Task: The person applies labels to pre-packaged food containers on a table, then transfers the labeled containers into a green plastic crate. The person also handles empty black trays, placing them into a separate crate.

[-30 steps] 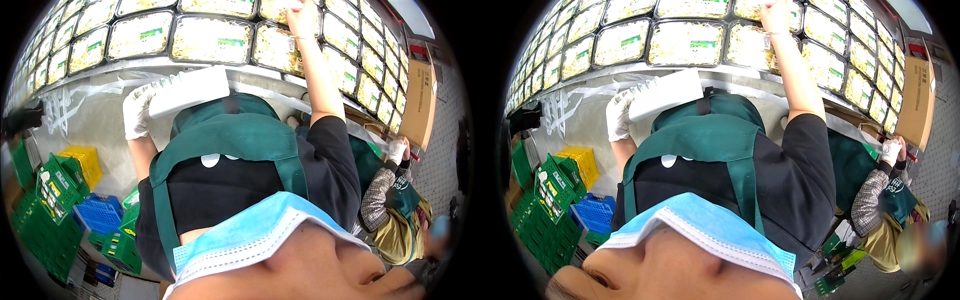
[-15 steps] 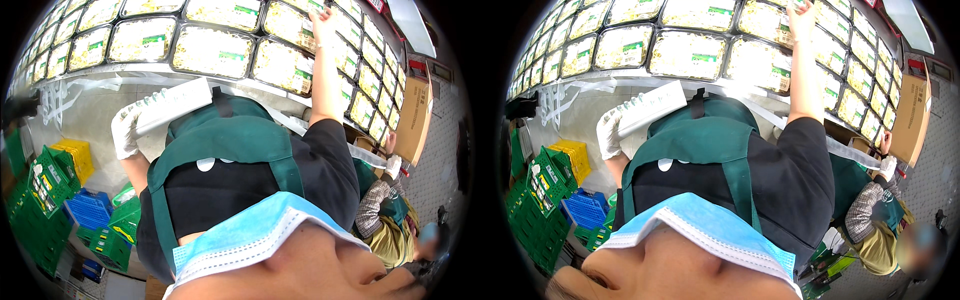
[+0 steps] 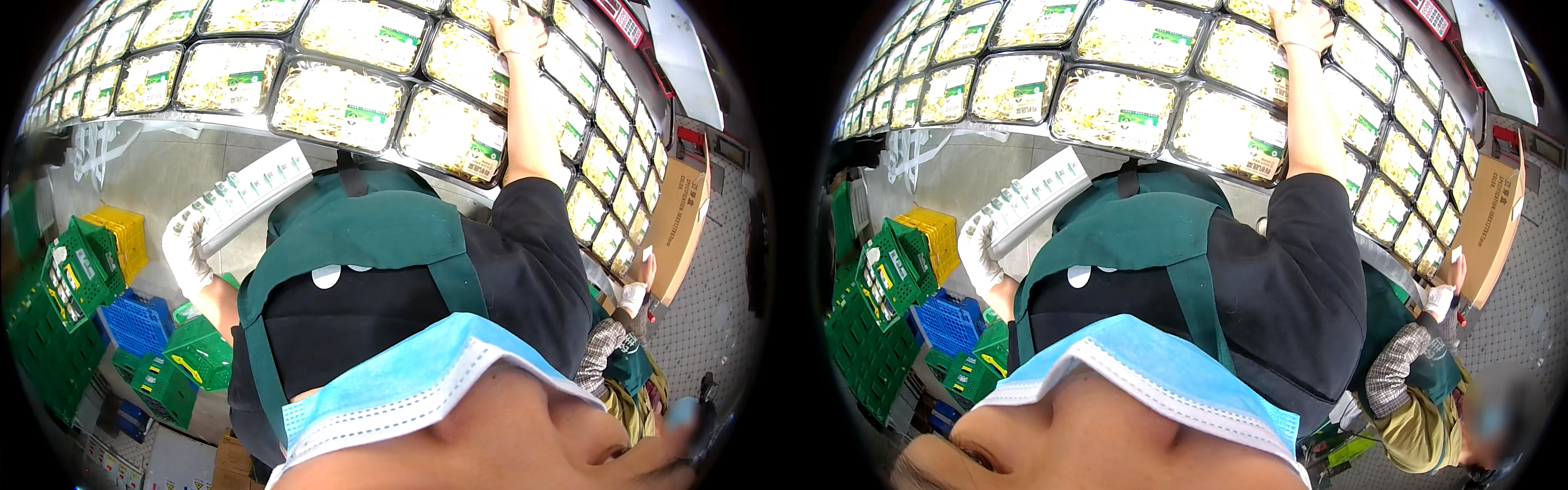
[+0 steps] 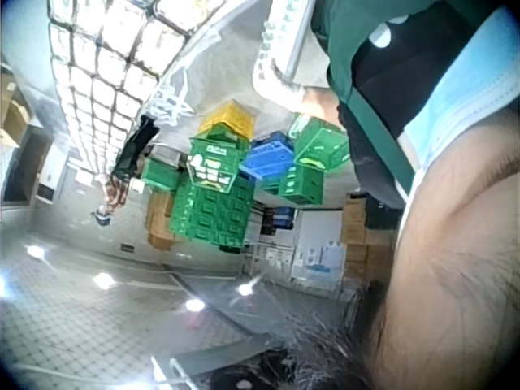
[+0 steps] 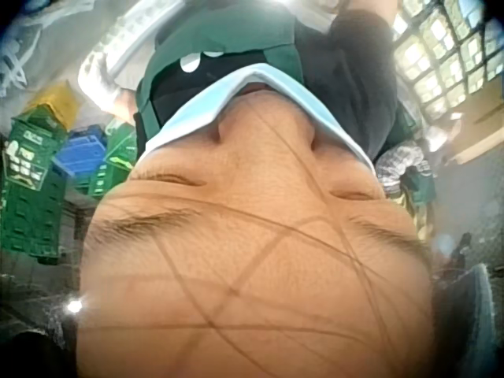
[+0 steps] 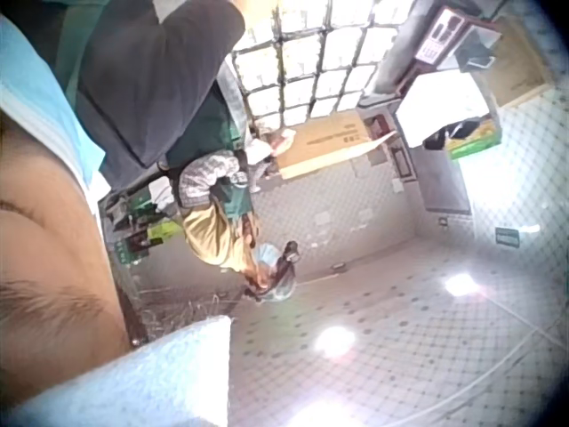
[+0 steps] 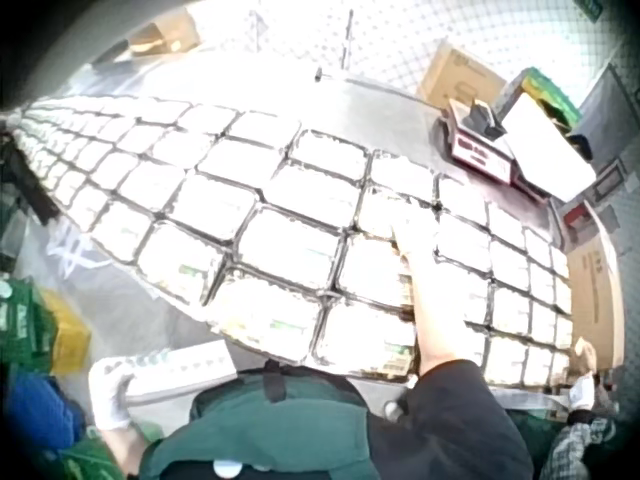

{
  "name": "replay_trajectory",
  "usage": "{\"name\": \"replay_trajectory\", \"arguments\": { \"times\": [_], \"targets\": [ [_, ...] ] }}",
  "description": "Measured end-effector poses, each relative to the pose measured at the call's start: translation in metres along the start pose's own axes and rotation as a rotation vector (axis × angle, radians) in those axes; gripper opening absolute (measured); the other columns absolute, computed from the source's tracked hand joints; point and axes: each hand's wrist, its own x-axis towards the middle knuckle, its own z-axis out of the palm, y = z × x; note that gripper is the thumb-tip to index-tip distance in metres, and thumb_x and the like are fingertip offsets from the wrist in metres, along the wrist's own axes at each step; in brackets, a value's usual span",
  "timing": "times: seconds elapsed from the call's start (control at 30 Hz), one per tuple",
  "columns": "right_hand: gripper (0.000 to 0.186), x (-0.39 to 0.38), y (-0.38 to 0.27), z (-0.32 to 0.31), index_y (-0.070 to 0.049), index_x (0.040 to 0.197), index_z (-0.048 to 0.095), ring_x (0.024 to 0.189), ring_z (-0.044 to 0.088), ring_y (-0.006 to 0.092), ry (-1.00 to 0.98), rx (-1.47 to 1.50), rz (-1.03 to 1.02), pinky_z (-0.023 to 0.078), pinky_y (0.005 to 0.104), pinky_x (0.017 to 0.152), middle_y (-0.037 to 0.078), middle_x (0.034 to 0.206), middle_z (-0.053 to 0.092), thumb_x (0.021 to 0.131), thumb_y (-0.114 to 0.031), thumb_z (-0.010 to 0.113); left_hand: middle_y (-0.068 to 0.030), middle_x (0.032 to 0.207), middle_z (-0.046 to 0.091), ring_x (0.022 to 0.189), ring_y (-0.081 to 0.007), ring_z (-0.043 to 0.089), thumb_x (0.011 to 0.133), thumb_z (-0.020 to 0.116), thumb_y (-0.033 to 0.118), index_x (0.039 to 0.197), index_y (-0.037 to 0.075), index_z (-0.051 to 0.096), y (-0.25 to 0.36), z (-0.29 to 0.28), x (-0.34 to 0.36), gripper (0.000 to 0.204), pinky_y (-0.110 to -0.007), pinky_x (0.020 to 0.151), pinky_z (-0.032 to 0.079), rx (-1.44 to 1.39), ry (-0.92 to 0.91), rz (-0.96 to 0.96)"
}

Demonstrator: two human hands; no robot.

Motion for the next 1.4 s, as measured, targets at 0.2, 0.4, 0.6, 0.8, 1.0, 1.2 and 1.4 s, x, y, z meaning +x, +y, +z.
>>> {"name": "replay_trajectory", "arguments": {
  "times": [0.2, 0.4, 0.6, 0.8, 1.0, 1.2, 1.4],
  "targets": [
    [0.048, 0.042, 0.052, 0.041, -0.015, 0.105, 0.052, 0.095, 0.047, 0.0268, -0.014, 0.319, 0.241, 0.034, 0.0339, 0.084, 0.015, 0.098, 0.053, 0.066, -0.041, 0.061, -0.009, 0.079, 0.058, 0.07, -0.0131, 0.053, 0.069, 0.056, 0.005, 0.083, -0.006, 0.056, 0.004, -0.011, -0.016, 0.018, -0.024, 0.066, 0.042, -0.075, 0.096, 0.106],
    [0.04, 0.119, 0.027, 0.044, -0.004, 0.08, 0.059, 0.077, 0.055, 0.0283, -0.054, 0.392, 0.128, 0.043, 0.0379, 0.067, 0.017, 0.082, 0.058, 0.079, -0.038, 0.04, -0.0118, 0.083, 0.058, 0.072, -0.0156, 0.055, 0.069, 0.058, 0.01, 0.088, -0.006, 0.053, 0.004, -0.005, -0.036, 0.025, -0.025, 0.066, 0.044, -0.153, 0.089, 0.125],
    [0.042, 0.114, -0.003, 0.026, -0.009, 0.065, 0.062, 0.062, 0.057, 0.0295, -0.008, -0.073, 0.071, 0.044, 0.039, 0.063, 0.012, 0.064, 0.059, 0.08, -0.037, 0.034, -0.0113, 0.08, 0.059, 0.07, -0.0152, 0.056, 0.069, 0.058, 0.009, 0.086, -0.005, 0.054, -0.002, 0.007, -0.058, 0.023, -0.025, 0.063, 0.045, -0.184, 0.193, 0.031],
    [0.028, 0.117, 0.043, 0.063, -0.013, 0.088, 0.059, 0.08, 0.056, 0.0276, -0.02, -0.072, 0.153, 0.042, 0.0404, 0.073, 0.012, 0.084, 0.058, 0.071, -0.034, 0.054, -0.0154, 0.082, 0.059, 0.071, -0.0181, 0.057, 0.068, 0.057, 0.008, 0.085, -0.007, 0.054, 0.009, 0.032, -0.051, 0.023, -0.026, 0.065, 0.045, -0.183, 0.011, 0.084],
    [0.039, 0.06, 0.0, -0.008, -0.001, 0.099, 0.052, 0.087, 0.053, 0.0201, 0.048, 1.016, -0.108, 0.041, 0.0293, 0.077, 0.013, 0.094, 0.056, 0.073, -0.029, 0.06, -0.0145, 0.108, 0.05, 0.102, -0.0198, 0.045, 0.075, 0.047, 0.001, 0.103, -0.006, 0.047, 0.035, 0.091, -0.023, 0.029, -0.028, 0.087, 0.035, -0.182, -0.604, 0.243],
    [0.037, -0.152, -0.112, -0.165, -0.004, 0.108, 0.046, 0.095, 0.05, 0.0186, -0.598, 0.937, -0.854, 0.039, 0.0296, 0.082, 0.008, 0.102, 0.052, 0.076, -0.018, 0.056, -0.0024, 0.082, 0.056, 0.074, -0.0068, 0.052, 0.077, 0.053, 0.004, 0.093, -0.002, 0.052, 0.006, 0.106, -0.043, 0.017, -0.019, 0.067, 0.042, -0.279, -0.529, 0.101],
    [0.026, -0.238, -0.141, -0.178, -0.008, 0.099, 0.049, 0.078, 0.053, 0.0228, -0.354, 0.703, -0.945, 0.045, 0.0289, 0.065, 0.007, 0.086, 0.051, 0.074, -0.013, 0.054, -0.0017, 0.075, 0.058, 0.068, -0.0056, 0.052, 0.077, 0.055, 0.005, 0.083, -0.001, 0.056, -0.022, 0.095, -0.077, 0.009, -0.018, 0.062, 0.042, -0.4, -0.507, 0.057]
  ]
}}
